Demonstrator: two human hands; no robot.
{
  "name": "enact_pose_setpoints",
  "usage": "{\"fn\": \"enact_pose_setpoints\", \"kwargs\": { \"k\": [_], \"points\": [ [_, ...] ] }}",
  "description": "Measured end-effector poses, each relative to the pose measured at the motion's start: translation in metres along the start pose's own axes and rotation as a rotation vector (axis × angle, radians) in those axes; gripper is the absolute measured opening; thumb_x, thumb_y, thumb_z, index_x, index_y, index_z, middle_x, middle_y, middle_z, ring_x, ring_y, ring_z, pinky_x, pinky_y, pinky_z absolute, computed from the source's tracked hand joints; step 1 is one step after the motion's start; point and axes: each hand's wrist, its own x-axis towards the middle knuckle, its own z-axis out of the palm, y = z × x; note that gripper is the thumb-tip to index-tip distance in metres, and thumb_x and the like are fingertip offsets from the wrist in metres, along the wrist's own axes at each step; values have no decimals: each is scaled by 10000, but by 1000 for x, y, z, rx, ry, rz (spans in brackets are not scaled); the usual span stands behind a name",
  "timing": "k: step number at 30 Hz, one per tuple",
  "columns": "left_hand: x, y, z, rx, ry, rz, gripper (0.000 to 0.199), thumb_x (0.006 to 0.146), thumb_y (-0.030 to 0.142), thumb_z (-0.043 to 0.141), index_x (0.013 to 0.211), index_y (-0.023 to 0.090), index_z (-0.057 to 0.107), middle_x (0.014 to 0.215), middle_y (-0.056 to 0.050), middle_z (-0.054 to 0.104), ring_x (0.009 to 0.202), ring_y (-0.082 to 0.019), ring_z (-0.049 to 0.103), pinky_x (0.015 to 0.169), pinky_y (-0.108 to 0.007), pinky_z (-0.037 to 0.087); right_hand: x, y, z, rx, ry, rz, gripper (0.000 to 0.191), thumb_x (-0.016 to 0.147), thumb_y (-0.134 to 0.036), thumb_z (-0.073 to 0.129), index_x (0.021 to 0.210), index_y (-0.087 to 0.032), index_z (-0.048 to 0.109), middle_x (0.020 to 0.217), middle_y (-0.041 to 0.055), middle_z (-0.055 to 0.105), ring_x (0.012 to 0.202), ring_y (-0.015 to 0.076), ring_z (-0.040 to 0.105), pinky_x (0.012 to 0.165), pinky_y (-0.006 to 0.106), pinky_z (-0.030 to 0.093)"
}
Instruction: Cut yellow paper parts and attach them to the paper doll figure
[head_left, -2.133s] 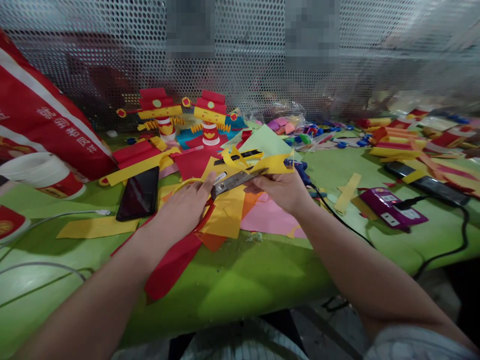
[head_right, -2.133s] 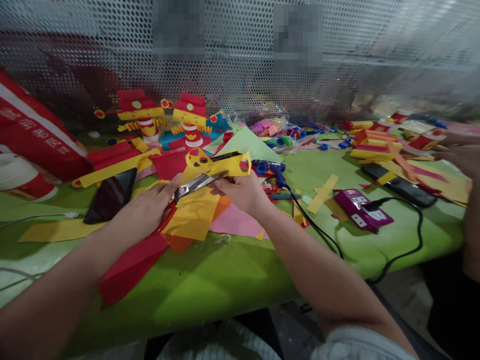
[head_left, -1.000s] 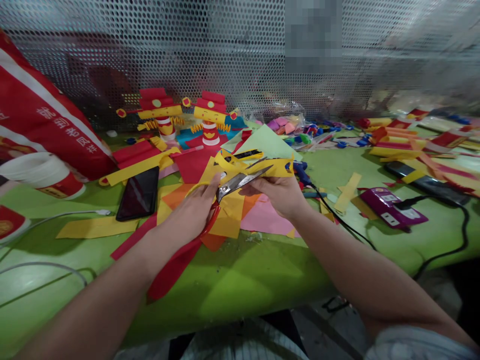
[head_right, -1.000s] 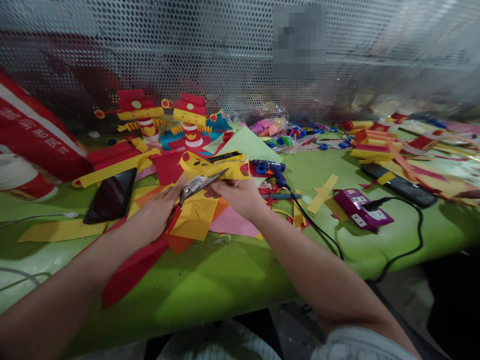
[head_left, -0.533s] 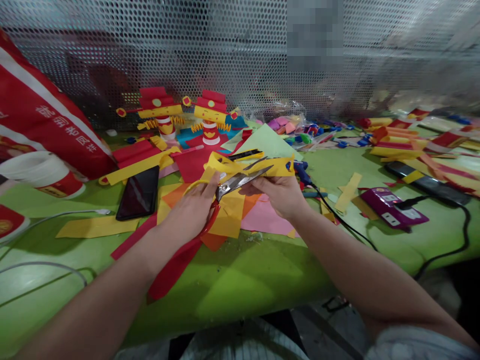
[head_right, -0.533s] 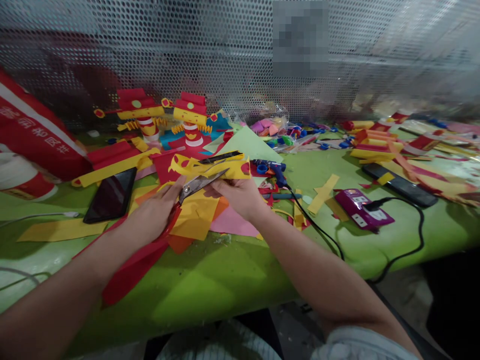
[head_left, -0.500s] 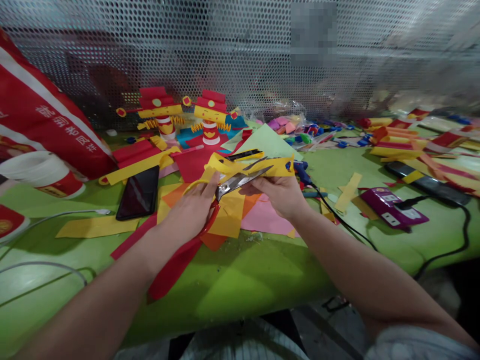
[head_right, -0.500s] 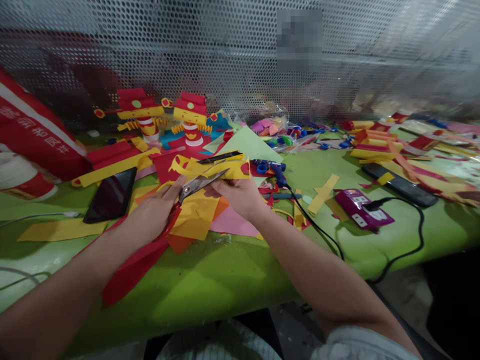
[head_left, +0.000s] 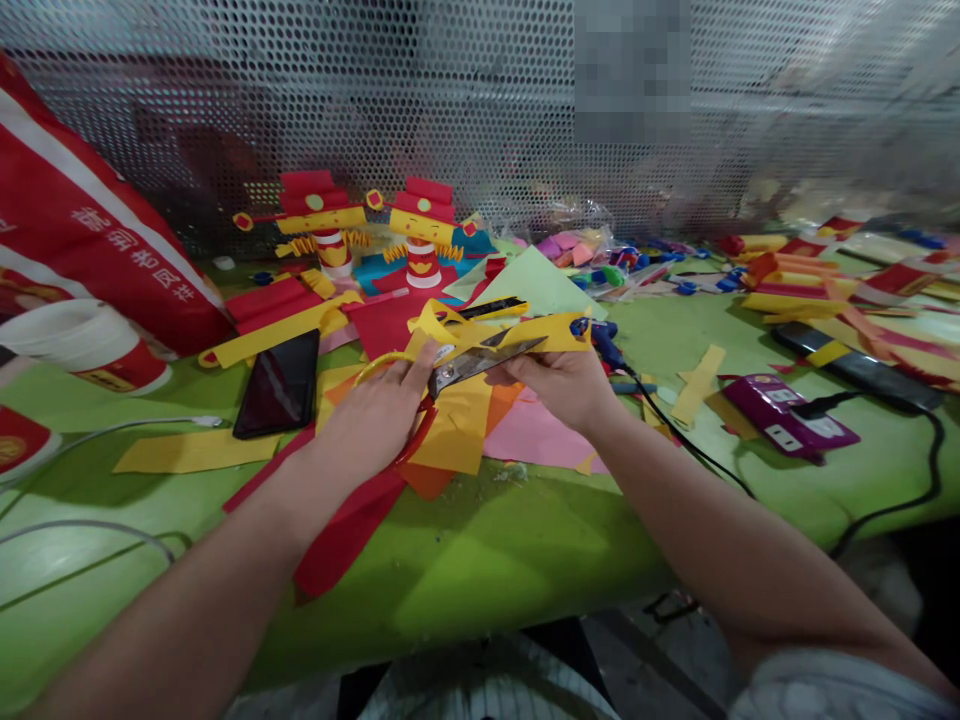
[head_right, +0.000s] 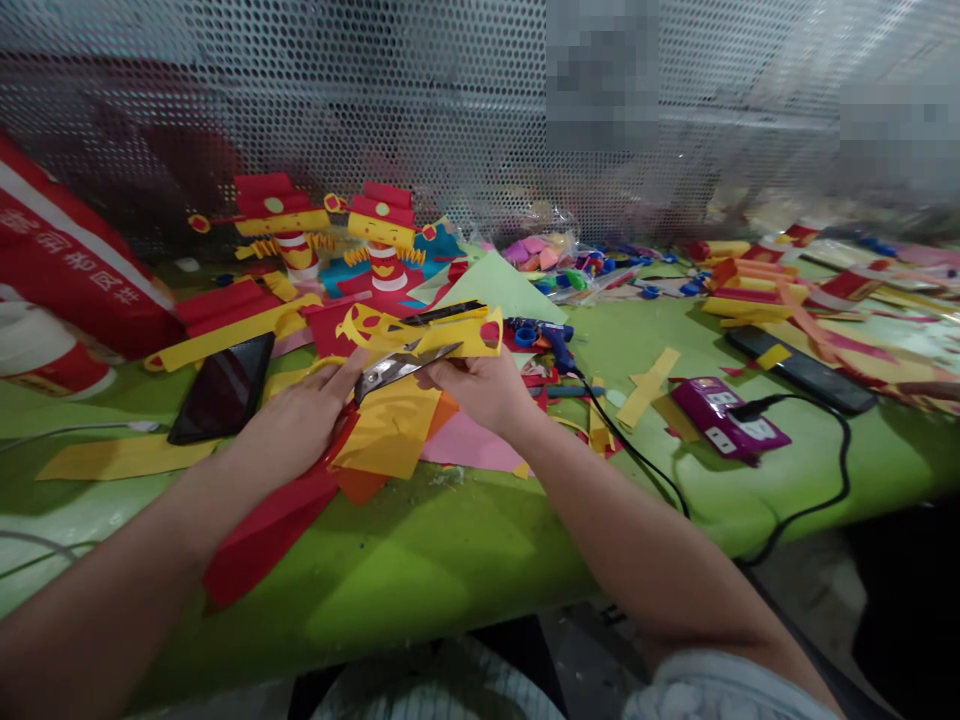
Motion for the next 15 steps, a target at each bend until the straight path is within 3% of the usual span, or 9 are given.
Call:
{"fn": "enact_pose_setpoints", "kwargs": {
  "k": [15],
  "points": [
    [0, 0, -1, 37, 32, 14, 552, 828, 53, 291, 1377, 113, 283, 1084, -130, 608, 926, -207, 617, 801, -340, 495, 1, -1, 2, 37, 10, 17, 279, 607, -434, 672, 710, -183, 606, 681, 22, 646, 633, 146, 637, 648, 322, 547]
  ]
}}
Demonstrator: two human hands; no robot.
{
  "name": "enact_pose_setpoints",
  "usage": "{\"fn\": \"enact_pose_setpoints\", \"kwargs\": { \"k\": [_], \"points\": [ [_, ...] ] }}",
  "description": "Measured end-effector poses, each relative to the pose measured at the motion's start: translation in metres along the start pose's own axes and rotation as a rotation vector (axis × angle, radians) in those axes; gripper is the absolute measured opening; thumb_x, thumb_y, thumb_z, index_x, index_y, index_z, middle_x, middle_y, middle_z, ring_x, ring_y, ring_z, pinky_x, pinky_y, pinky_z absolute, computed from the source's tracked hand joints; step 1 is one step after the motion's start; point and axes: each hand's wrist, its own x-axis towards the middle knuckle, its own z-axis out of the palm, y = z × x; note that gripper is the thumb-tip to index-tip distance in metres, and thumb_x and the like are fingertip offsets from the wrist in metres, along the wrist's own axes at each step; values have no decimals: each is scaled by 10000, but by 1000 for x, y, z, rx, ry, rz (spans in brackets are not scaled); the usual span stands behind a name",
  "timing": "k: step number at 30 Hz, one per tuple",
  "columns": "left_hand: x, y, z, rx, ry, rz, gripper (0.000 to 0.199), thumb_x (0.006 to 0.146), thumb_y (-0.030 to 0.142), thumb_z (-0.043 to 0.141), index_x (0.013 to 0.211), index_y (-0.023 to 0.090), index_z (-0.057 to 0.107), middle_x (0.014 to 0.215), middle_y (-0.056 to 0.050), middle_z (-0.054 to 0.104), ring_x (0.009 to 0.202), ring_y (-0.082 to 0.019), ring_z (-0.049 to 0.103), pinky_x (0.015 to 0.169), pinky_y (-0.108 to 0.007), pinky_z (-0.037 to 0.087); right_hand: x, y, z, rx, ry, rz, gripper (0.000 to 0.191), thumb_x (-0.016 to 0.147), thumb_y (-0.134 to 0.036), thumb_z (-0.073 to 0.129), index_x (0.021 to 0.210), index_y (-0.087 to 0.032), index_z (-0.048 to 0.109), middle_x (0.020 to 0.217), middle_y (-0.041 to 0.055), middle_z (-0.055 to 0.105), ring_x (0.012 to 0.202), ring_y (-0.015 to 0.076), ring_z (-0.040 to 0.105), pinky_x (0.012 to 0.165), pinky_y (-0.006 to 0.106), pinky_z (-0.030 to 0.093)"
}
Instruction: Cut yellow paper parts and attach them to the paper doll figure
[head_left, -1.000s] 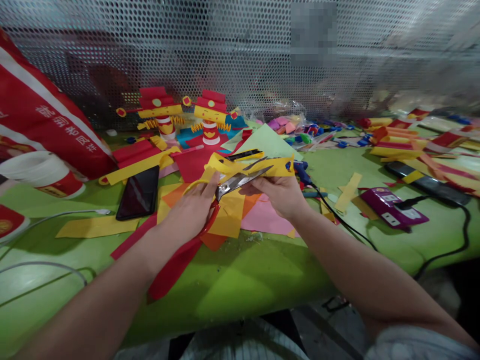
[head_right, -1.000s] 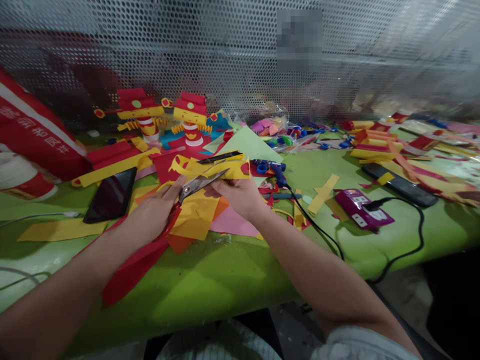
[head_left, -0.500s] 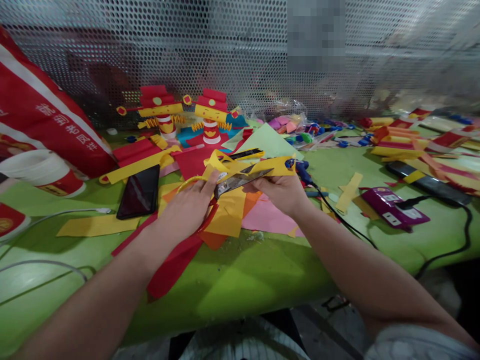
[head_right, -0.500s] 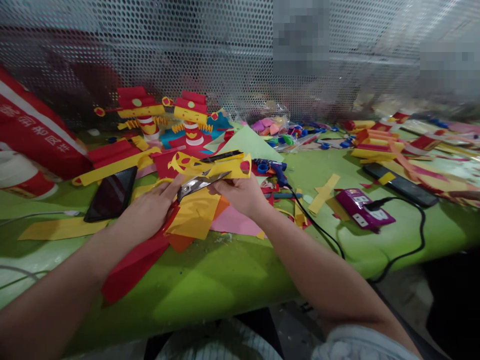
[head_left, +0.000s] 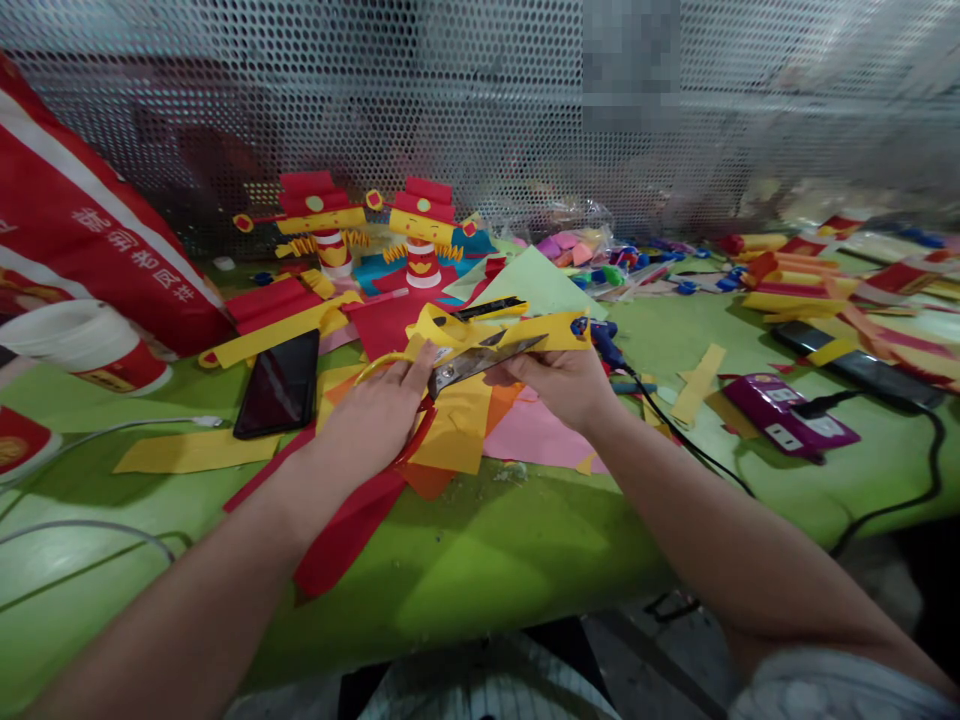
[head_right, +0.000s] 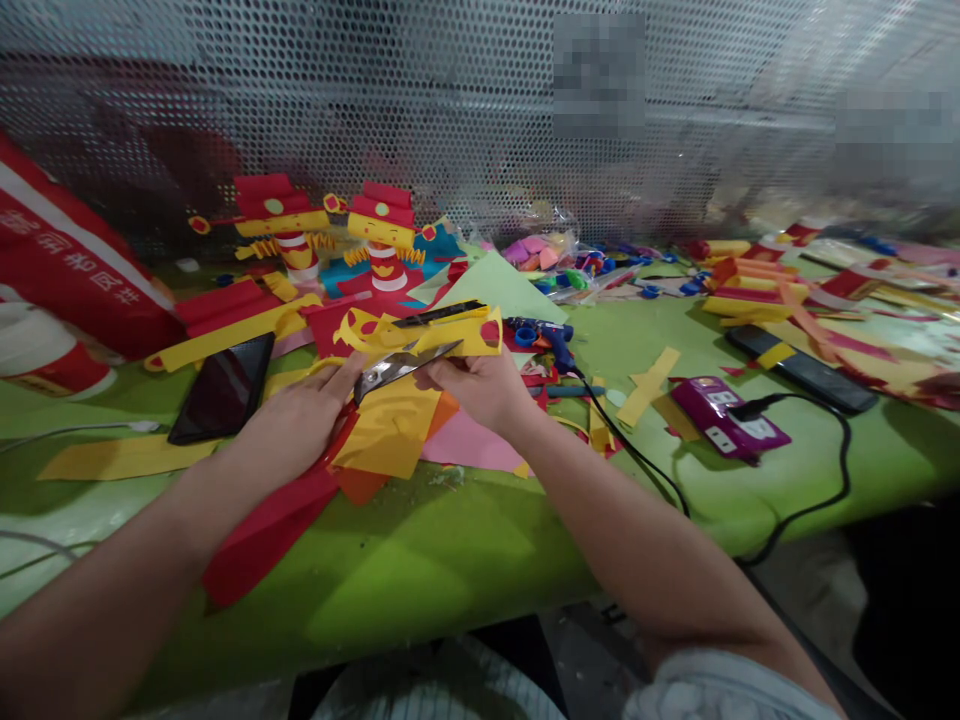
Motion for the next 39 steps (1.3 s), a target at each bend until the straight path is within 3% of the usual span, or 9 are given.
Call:
{"fn": "enact_pose_setpoints", "kwargs": {
  "k": [12, 20, 26, 34, 39],
  "points": [
    [-1, -1, -2, 4, -31, 0, 542, 848, 62, 286, 1388, 102, 269, 1135, -154, 597, 984, -234, 610, 836, -370, 491, 1, -3, -2, 24, -3, 4, 210, 587, -352, 696, 685, -181, 621, 641, 10, 655, 593, 149, 643, 612, 306, 556],
    [-1, -2, -5, 8, -54, 7, 551, 846, 55, 290, 1394, 108, 265, 1120, -157, 612, 986, -242, 613, 823, -370, 493, 3, -7, -11, -10, -74, 152, 288, 540, -399, 748, 674, -160, 660, 646, 32, 688, 577, 146, 653, 556, 268, 539],
    [0, -1, -2, -20, -45, 25, 509, 826, 56, 326, 1332, 94, 369, 1129, -144, 617, 1066, -234, 580, 889, -358, 466, 6, -14, -13, 55, -31, 292, 336, 448, -387, 818, 598, -153, 631, 575, 19, 671, 516, 135, 649, 472, 211, 512],
    [0, -2, 0, -124, -15, 12, 494, 827, 50, 301, 1308, 89, 404, 1206, -162, 583, 1086, -233, 577, 916, -368, 457, 5, -15, -11, 117, -28, 278, 384, 429, -434, 822, 605, -147, 637, 582, 27, 680, 504, 139, 651, 456, 215, 519],
    [0, -2, -2, -141, -70, -11, 469, 843, 69, 310, 1300, 82, 410, 1147, -159, 611, 1045, -241, 595, 893, -381, 468, 4, -14, -11, 125, -29, 251, 388, 440, -452, 815, 608, -146, 645, 578, 30, 681, 508, 145, 655, 466, 222, 529]
  ]
}}
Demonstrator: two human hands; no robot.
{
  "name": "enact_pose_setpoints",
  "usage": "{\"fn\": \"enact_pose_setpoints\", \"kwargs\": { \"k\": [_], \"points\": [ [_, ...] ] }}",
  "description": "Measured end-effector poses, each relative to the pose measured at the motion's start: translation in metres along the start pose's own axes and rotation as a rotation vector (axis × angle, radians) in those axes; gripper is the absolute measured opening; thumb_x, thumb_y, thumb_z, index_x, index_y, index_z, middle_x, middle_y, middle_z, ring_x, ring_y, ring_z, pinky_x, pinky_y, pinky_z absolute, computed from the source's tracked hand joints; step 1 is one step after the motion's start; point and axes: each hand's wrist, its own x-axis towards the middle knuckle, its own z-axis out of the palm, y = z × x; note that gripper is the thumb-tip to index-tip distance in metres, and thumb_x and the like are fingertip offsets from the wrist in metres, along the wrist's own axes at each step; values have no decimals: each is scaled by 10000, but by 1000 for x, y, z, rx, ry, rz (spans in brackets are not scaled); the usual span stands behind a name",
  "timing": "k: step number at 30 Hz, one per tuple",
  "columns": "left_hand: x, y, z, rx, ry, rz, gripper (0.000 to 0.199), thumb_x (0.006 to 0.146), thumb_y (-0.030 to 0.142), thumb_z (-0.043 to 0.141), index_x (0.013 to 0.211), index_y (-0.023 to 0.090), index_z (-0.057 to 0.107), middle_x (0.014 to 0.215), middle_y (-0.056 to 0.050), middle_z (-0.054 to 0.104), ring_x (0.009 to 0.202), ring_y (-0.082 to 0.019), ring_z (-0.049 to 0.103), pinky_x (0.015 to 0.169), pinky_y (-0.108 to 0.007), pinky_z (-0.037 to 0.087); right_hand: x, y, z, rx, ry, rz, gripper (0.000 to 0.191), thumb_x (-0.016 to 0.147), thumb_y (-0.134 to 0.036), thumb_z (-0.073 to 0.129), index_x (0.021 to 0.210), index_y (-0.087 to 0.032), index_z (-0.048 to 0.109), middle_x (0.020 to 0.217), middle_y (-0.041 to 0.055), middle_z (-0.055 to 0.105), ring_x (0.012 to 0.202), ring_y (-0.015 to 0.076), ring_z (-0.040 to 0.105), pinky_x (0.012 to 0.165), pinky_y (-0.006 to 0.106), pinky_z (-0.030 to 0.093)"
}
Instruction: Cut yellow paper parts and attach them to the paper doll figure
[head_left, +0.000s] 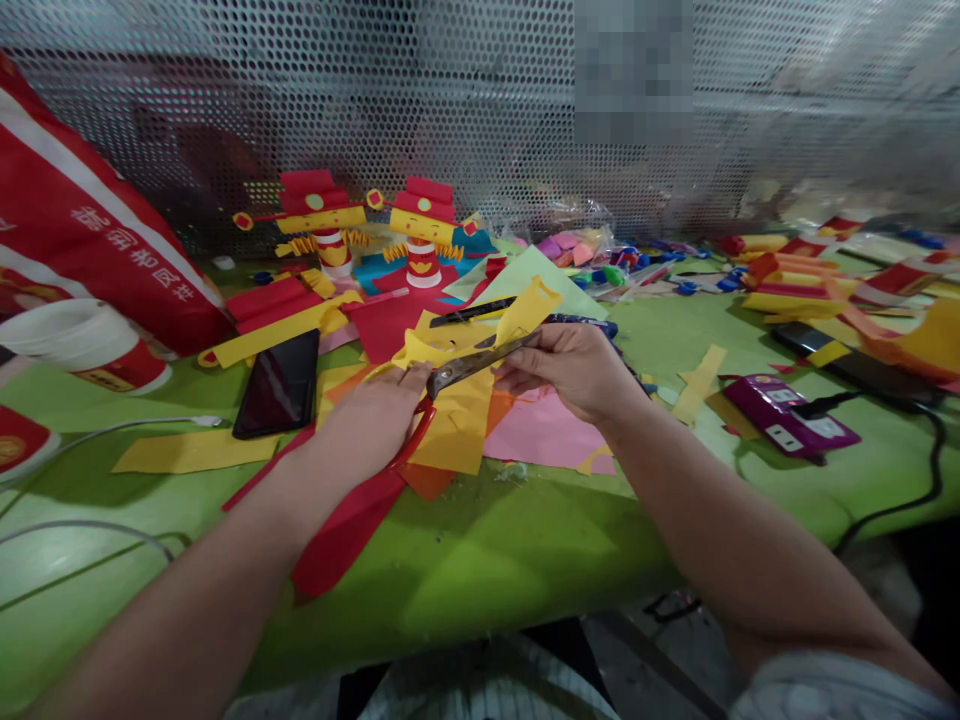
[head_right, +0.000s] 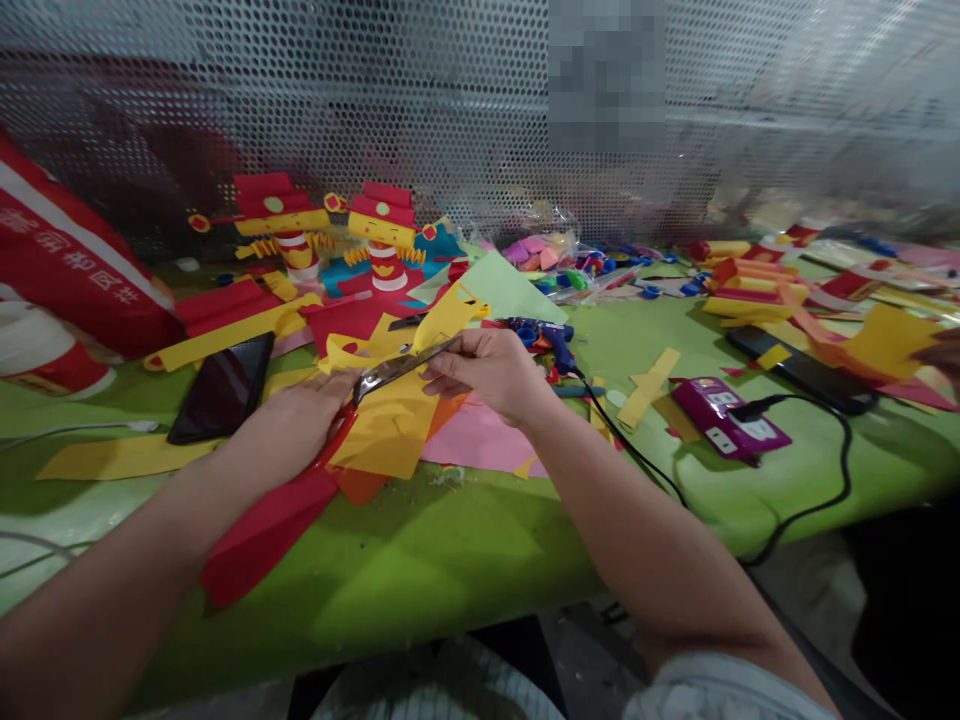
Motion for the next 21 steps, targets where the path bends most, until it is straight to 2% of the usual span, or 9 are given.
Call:
{"fn": "enact_pose_setpoints", "kwargs": {
  "k": [6, 14, 21],
  "points": [
    [1, 0, -1, -16, 18, 17, 458, 852, 77, 297, 1293, 92, 423, 1149, -168, 605, 1054, -246, 588, 891, -381, 460, 0, 2, -1, -33, 2, -44, 377, 465, -454, 804, 621, -146, 651, 558, 30, 675, 517, 142, 656, 483, 223, 534],
    [0, 0, 0, -12, 6, -2, 454, 863, 97, 299, 1302, 113, 414, 1039, -142, 640, 969, -237, 626, 833, -357, 481, 0, 3, 0, -44, 26, -77, 336, 492, -422, 797, 621, -147, 653, 561, 24, 672, 538, 140, 659, 541, 245, 554],
    [-1, 1, -1, -39, -19, -11, 439, 872, 119, 300, 1294, 76, 414, 1097, -176, 621, 997, -254, 617, 852, -395, 474, 0, 5, 1, -77, 46, -104, 325, 523, -426, 778, 638, -150, 650, 573, 24, 674, 546, 139, 661, 543, 250, 552]
  ]
}}
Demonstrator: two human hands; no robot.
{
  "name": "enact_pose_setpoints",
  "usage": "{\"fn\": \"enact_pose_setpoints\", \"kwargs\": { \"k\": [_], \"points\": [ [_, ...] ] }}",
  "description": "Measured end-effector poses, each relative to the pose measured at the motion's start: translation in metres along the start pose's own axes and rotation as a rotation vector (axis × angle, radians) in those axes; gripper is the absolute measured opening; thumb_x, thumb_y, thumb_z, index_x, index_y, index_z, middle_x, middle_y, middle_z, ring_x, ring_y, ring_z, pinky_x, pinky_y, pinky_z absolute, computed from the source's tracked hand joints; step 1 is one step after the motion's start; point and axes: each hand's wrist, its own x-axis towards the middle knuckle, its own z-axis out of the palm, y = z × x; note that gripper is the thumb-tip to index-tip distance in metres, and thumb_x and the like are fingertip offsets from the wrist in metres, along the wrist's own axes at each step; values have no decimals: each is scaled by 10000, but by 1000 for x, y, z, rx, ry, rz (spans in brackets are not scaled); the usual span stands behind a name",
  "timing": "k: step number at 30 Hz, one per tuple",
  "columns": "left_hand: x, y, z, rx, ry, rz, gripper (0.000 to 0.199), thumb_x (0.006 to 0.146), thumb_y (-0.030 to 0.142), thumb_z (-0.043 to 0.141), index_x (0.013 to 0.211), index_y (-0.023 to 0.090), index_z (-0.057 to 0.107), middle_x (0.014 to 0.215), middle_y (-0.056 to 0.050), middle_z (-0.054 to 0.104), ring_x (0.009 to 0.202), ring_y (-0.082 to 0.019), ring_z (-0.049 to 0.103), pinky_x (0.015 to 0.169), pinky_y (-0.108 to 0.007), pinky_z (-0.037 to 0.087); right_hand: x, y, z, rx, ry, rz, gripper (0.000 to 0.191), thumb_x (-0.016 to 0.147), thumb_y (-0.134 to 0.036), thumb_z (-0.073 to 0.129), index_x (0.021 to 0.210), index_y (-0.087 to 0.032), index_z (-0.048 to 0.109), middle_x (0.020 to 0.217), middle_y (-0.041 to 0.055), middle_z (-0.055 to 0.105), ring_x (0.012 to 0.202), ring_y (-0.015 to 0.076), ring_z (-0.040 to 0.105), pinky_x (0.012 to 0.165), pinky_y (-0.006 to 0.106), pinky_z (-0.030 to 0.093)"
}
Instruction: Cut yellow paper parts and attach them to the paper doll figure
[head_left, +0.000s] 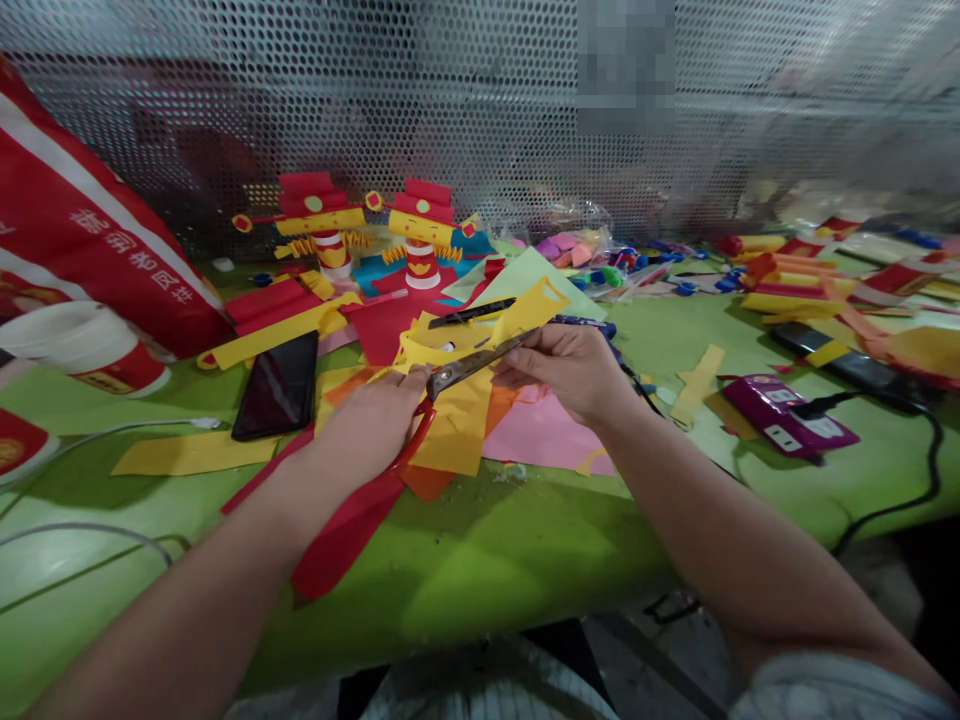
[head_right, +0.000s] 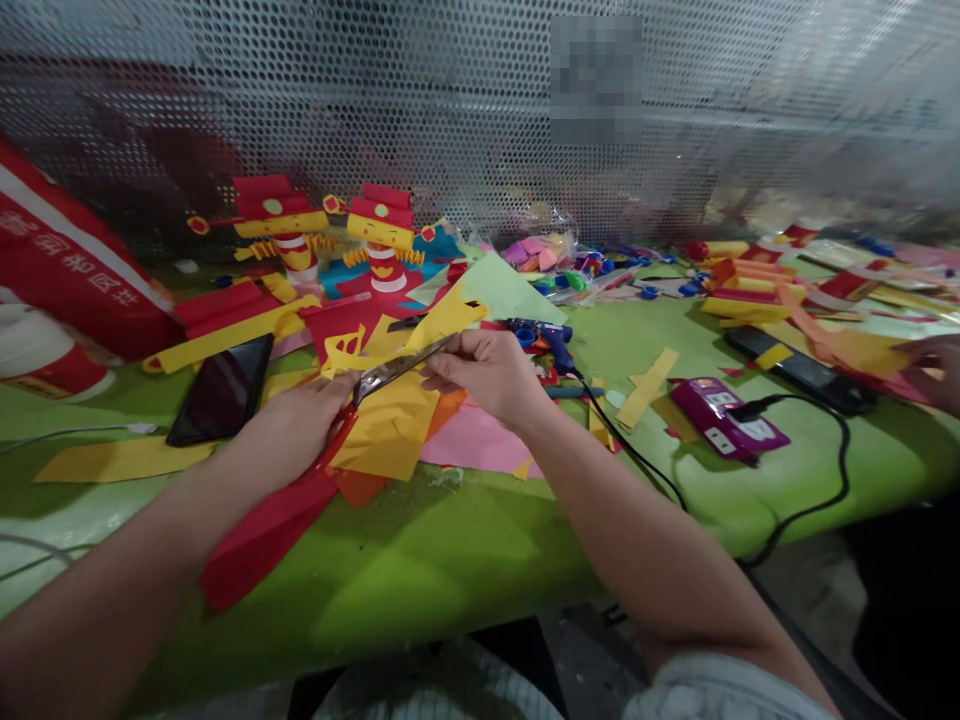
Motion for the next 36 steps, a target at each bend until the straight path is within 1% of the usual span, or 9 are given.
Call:
{"fn": "enact_pose_setpoints", "kwargs": {
  "k": [9, 12, 16, 20, 23, 28, 36],
  "points": [
    [-1, -1, 0, -12, 0, 4, 450, 865, 115, 292, 1298, 75, 408, 1102, -180, 627, 997, -266, 619, 855, -416, 477, 0, 1, 1, 0, 20, -16, 317, 519, -423, 775, 630, -151, 657, 596, 21, 679, 545, 131, 653, 549, 263, 555],
    [-1, -1, 1, -40, 7, 18, 450, 872, 129, 275, 1303, 86, 398, 1146, -175, 610, 1020, -260, 610, 874, -415, 468, 0, 1, 1, 7, 32, -16, 327, 505, -435, 780, 623, -153, 662, 593, 23, 677, 543, 133, 651, 550, 262, 553],
    [-1, -1, 1, -62, -15, -5, 447, 880, 160, 279, 1310, 92, 380, 1142, -168, 610, 1007, -270, 615, 855, -420, 475, 0, 0, 1, 2, 37, -7, 338, 489, -437, 790, 627, -153, 667, 590, 27, 674, 556, 146, 654, 560, 278, 555],
    [-1, 0, -1, -52, -26, -10, 454, 878, 151, 274, 1317, 87, 371, 1132, -171, 616, 1002, -273, 617, 851, -417, 476, 0, 0, 1, -3, 38, -9, 321, 501, -425, 787, 625, -154, 667, 594, 32, 675, 563, 151, 656, 566, 285, 556],
    [-2, 0, 0, -27, -11, -3, 455, 872, 137, 281, 1314, 93, 379, 1131, -167, 621, 1002, -265, 619, 854, -400, 477, 0, 1, 1, -3, 32, -11, 306, 517, -415, 780, 628, -152, 667, 590, 32, 673, 570, 155, 658, 575, 293, 558],
    [-2, 0, 1, -11, 26, 12, 447, 865, 141, 293, 1295, 106, 408, 1063, -149, 653, 932, -248, 646, 803, -363, 497, 0, 1, 1, 10, 37, -13, 309, 509, -411, 783, 620, -150, 661, 581, 29, 670, 561, 150, 655, 561, 286, 555],
    [-1, -1, 2, -35, 35, 27, 454, 861, 153, 281, 1292, 103, 413, 1105, -161, 638, 938, -257, 643, 806, -380, 496, 0, 2, 1, 0, 30, -25, 335, 510, -447, 780, 629, -157, 662, 596, 27, 677, 563, 146, 659, 561, 279, 559]
  ]
}}
